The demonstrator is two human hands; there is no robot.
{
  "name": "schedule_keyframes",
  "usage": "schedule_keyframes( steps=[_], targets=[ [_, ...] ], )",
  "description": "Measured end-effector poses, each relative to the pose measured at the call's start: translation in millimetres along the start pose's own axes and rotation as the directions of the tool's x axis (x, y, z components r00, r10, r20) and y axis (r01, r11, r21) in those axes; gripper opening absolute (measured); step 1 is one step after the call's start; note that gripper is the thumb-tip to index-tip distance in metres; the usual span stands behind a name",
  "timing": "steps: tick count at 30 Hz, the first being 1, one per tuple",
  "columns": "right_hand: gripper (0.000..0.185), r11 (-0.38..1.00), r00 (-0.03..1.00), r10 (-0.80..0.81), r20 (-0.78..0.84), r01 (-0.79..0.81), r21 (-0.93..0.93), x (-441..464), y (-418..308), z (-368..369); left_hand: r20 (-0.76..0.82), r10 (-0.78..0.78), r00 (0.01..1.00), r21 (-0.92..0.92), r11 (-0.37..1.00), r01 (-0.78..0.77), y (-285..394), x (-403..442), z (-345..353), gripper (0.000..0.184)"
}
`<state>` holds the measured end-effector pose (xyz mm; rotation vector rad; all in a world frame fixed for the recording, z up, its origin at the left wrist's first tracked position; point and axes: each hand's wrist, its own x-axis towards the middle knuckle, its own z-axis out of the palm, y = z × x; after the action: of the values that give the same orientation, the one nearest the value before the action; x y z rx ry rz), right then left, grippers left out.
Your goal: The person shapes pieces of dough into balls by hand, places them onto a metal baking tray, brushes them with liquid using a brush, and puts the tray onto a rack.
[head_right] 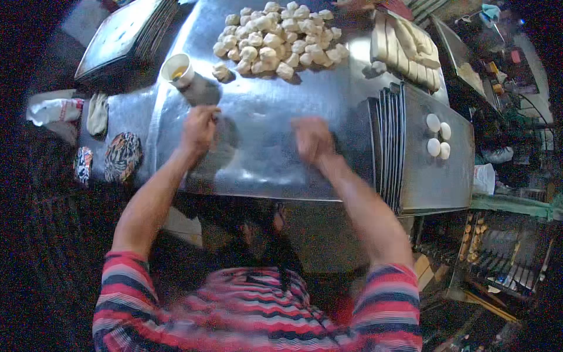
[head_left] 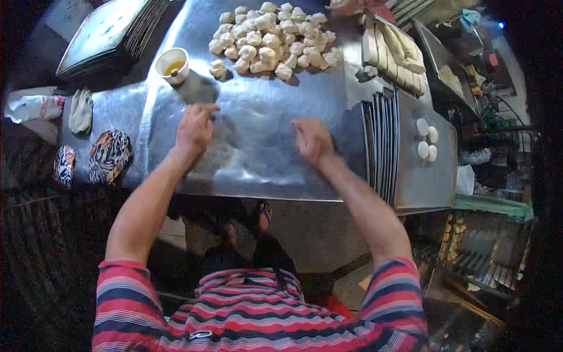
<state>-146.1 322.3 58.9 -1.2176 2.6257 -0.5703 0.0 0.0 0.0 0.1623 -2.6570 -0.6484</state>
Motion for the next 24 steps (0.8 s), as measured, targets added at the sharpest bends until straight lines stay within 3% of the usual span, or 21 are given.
schedule_keyframes(
  steps=[1, 2, 3, 4, 7, 9, 10, 13, 14, 17, 18, 19, 21, 24],
  targets=[
    [0.023, 0.997, 0.997, -0.079, 0.021, 0.079, 0.019, -8.3, 9.0, -1.3, -0.031, -0.011, 0.999, -0.066, 0.998, 0.009, 16.6, -4.0, 3.8, 0.039],
    [0.024, 0.989, 0.985, -0.145, -0.089, 0.145, -0.007, -9.7, 7.1, -4.3, -0.059, 0.057, 0.997, -0.062, 0.996, -0.06, 39.6, 2.7, 10.6, 0.038],
    [0.025, 0.976, 0.986, -0.124, -0.108, 0.141, 0.168, -48.9, -66.8, 53.2, 0.126, 0.04, 0.991, -0.011, 0.999, -0.039, 50.0, -65.5, -37.5, 0.037],
    [0.025, 0.968, 0.962, -0.176, -0.209, 0.207, 0.139, -42.4, -65.0, 50.8, 0.105, 0.097, 0.99, -0.02, 0.995, -0.096, 64.4, -56.4, -22.1, 0.037],
    [0.024, 0.984, 0.965, -0.181, -0.191, 0.178, -0.03, 36.2, -24.5, 21.1, 0.0, 0.234, 0.972, 0.003, 0.972, -0.234, 29.0, 29.3, 16.1, 0.028],
    [0.024, 0.987, 0.962, -0.157, -0.223, 0.157, -0.019, 32.8, -1.4, 17.3, 0.039, 0.168, 0.985, -0.031, 0.985, -0.167, 0.6, 37.4, 8.5, 0.031],
    [0.024, 0.989, 0.957, -0.149, -0.25, 0.148, -0.021, 31.5, 4.4, 15.4, 0.047, -0.014, 0.999, -0.009, 1.0, 0.015, 3.8, 27.6, -2.3, 0.032],
    [0.019, 0.963, 0.904, -0.25, -0.347, 0.269, 0.005, -30.2, -8.3, 36.9, -0.023, -0.029, 0.999, -0.112, 0.993, 0.026, 11.1, -26.1, -15.6, 0.034],
    [0.019, 0.961, 0.908, -0.255, -0.333, 0.275, 0.013, -24.4, -15.3, 41.4, -0.018, 0.085, 0.996, -0.031, 0.996, -0.086, 9.8, -49.0, 6.5, 0.038],
    [0.019, 0.953, 0.913, -0.289, -0.287, 0.302, 0.002, 10.4, -19.1, 53.3, 0.101, 0.199, 0.975, 0.015, 0.979, -0.201, 47.0, 0.1, 9.3, 0.036],
    [0.019, 0.948, 0.908, -0.31, -0.281, 0.316, -0.025, 41.9, -4.1, 49.2, 0.007, 0.24, 0.971, -0.08, 0.968, -0.239, 47.5, 23.1, 8.0, 0.035],
    [0.019, 0.946, 0.91, -0.321, -0.262, 0.321, -0.044, 54.0, 7.1, 47.2, 0.043, 0.295, 0.955, -0.125, 0.95, -0.287, 35.4, 43.8, 8.9, 0.032],
    [0.019, 0.968, 0.914, -0.249, -0.32, 0.242, -0.063, 59.3, 14.2, 29.8, 0.015, 0.238, 0.971, -0.045, 0.97, -0.237, 8.5, 58.9, 13.5, 0.039],
    [0.02, 0.981, 0.913, -0.187, -0.363, 0.193, -0.022, 22.5, -1.3, 30.5, -0.132, 0.043, 0.99, 0.025, 0.999, -0.04, 12.1, 22.4, -0.8, 0.034]
  ],
)
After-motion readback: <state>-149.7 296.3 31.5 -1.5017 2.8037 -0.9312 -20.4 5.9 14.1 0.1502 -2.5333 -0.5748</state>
